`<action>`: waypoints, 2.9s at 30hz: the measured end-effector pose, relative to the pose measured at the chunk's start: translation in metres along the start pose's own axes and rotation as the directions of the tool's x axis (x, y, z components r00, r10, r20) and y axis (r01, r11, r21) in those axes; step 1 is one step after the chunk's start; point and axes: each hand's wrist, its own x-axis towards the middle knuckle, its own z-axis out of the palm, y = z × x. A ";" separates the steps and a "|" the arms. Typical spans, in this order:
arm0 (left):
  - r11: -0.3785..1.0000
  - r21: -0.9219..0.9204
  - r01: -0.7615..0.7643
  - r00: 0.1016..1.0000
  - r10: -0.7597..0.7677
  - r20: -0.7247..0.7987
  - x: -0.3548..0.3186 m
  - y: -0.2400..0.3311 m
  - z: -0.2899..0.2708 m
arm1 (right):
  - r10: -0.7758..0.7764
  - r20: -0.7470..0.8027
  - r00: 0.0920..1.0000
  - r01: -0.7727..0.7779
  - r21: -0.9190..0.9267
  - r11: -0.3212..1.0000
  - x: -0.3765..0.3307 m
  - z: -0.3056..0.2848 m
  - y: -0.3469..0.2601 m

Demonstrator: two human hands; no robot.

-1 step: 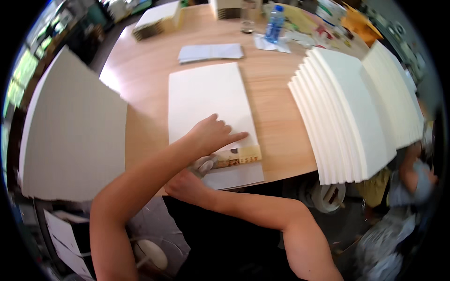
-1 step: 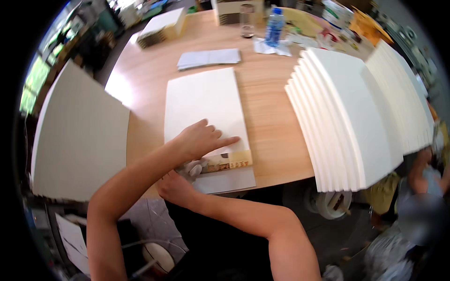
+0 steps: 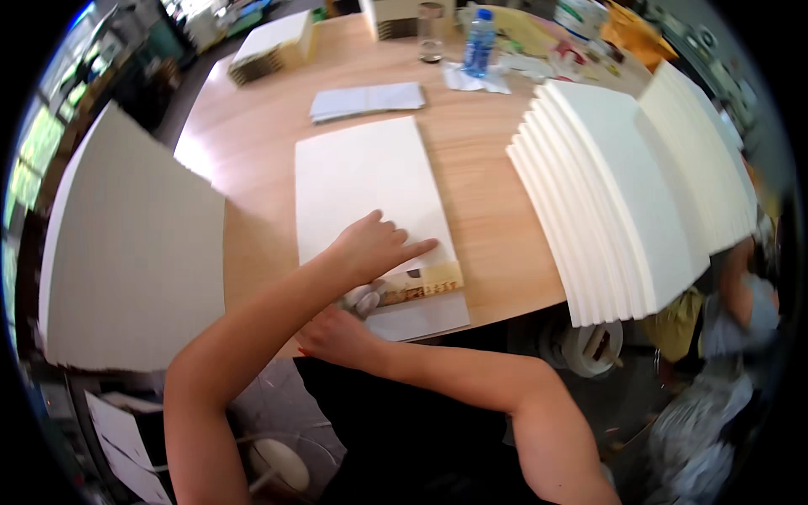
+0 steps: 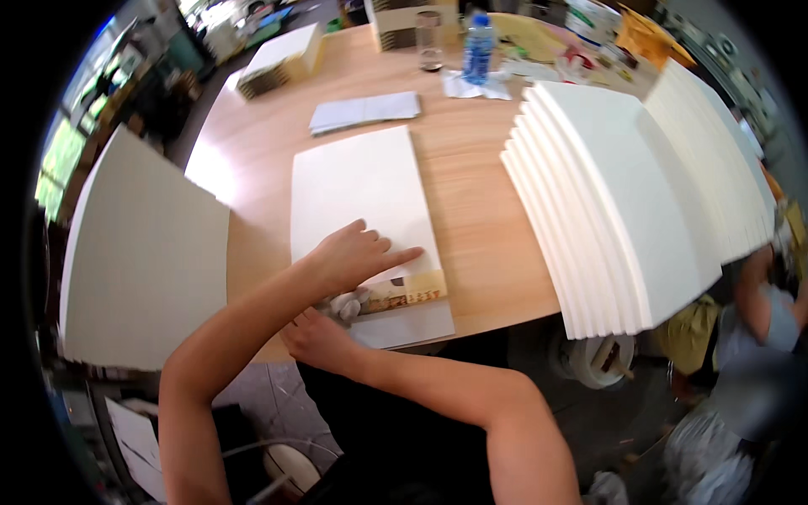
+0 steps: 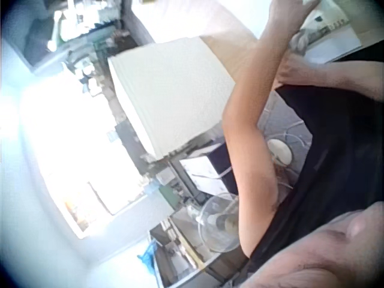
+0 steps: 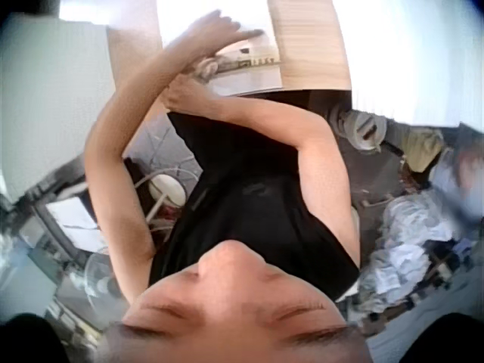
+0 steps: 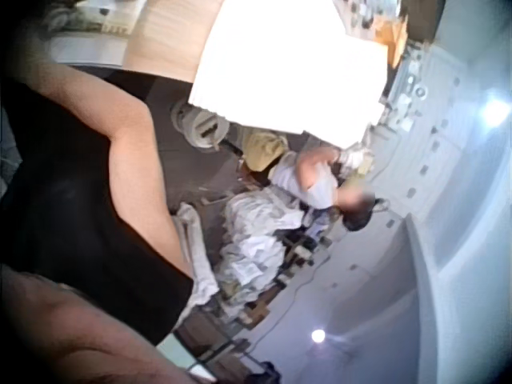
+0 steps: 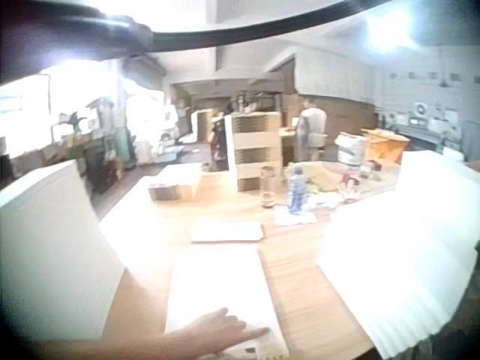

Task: The person applies glue with a brush to the edges of paper stacks, moves the stacks between positions on the table, and uses a block to press against the paper edges.

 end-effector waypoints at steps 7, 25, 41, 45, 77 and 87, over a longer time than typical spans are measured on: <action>0.998 -0.031 -0.046 0.994 0.049 0.101 -0.001 0.003 -0.026 | 0.336 0.256 0.907 -0.287 -0.210 0.935 -0.186 -0.130 0.148; 0.961 -0.113 0.254 0.749 -0.269 -0.605 -0.076 0.015 0.008 | 0.909 -0.061 0.413 -0.827 0.392 0.403 -0.148 -0.149 0.186; 0.548 0.307 0.778 0.481 -0.204 -0.853 -0.358 0.018 -0.184 | 0.425 0.351 0.835 0.143 0.606 -0.782 0.185 -0.133 0.097; 0.294 0.092 0.951 0.195 -0.343 -0.919 -0.498 0.018 -0.126 | 0.398 0.188 0.898 0.085 0.812 -0.577 0.321 -0.157 0.056; 0.893 -0.411 0.181 -0.487 -0.282 -0.827 -0.357 0.061 -0.062 | 0.700 -0.265 0.663 -0.714 0.056 0.698 -0.118 -0.108 0.127; 0.705 -0.461 -0.539 0.560 -0.109 -0.822 0.072 0.094 -0.202 | 0.720 -0.099 0.687 -0.727 -0.095 0.680 -0.210 -0.094 0.143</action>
